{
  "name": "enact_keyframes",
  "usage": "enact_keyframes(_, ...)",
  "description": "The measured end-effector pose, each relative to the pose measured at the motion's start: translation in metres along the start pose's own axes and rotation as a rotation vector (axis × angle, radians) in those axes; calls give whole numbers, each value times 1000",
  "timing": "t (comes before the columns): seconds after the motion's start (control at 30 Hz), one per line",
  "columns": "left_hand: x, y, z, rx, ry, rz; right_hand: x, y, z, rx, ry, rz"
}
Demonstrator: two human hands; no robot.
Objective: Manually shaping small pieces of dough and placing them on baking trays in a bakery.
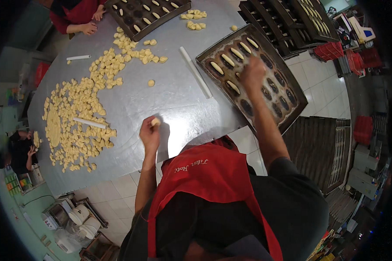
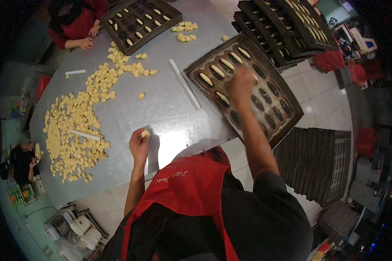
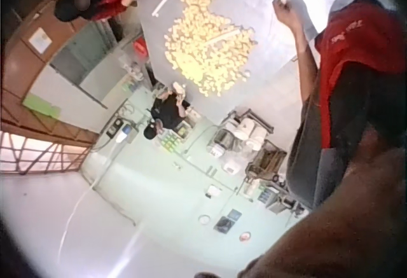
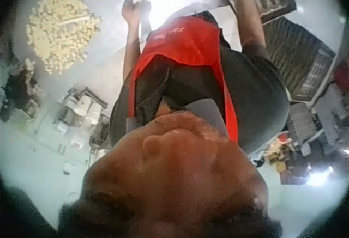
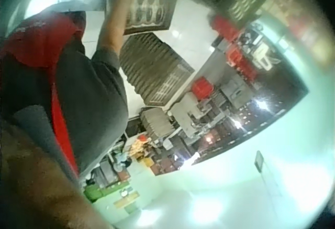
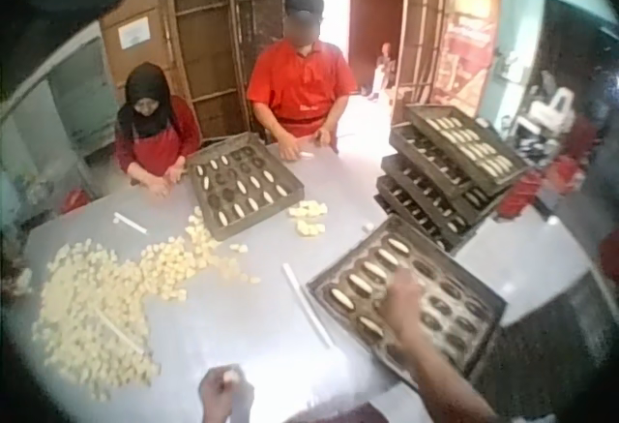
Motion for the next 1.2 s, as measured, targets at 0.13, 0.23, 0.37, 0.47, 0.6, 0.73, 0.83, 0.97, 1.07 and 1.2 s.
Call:
enact_keyframes(0.13,-17,-54,-57,-508,-169,50,60,-52,145,-409,219,189)
enact_keyframes(0.23,-9,-64,-49,-1004,-534,267,78,-99,139,-67,118,110)
enact_keyframes(0.37,36,-47,-56,-938,-666,228,105,-88,141,-244,2,425)
enact_keyframes(0.47,30,-32,-74,-957,-613,195,151,-64,179,-423,342,516)
enact_keyframes(0.6,-54,-27,-30,-1003,-469,74,140,-72,229,-688,578,446)
enact_keyframes(0.73,-85,-16,-68,-1064,-611,-144,116,-79,244,-620,449,390)
enact_keyframes(0.83,-34,-22,-43,-1099,-565,107,154,-57,235,-638,418,380)
enact_keyframes(0.97,39,-27,-30,-953,-599,317,182,-64,206,-616,333,670)
enact_keyframes(1.07,60,-38,-21,-843,-682,406,154,-74,192,-539,64,539)
enact_keyframes(1.2,21,-43,-36,-711,-455,256,139,-67,232,-247,328,433)
Point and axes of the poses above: each hand's wrist, its own x-axis away from the middle knuckle, its own y-axis out of the back of the hand, z = x × y, the point moved 6 cm from there along -x, towards the middle knuckle, and after that the axes turned 1 degree about z, right-handed, at the moved point
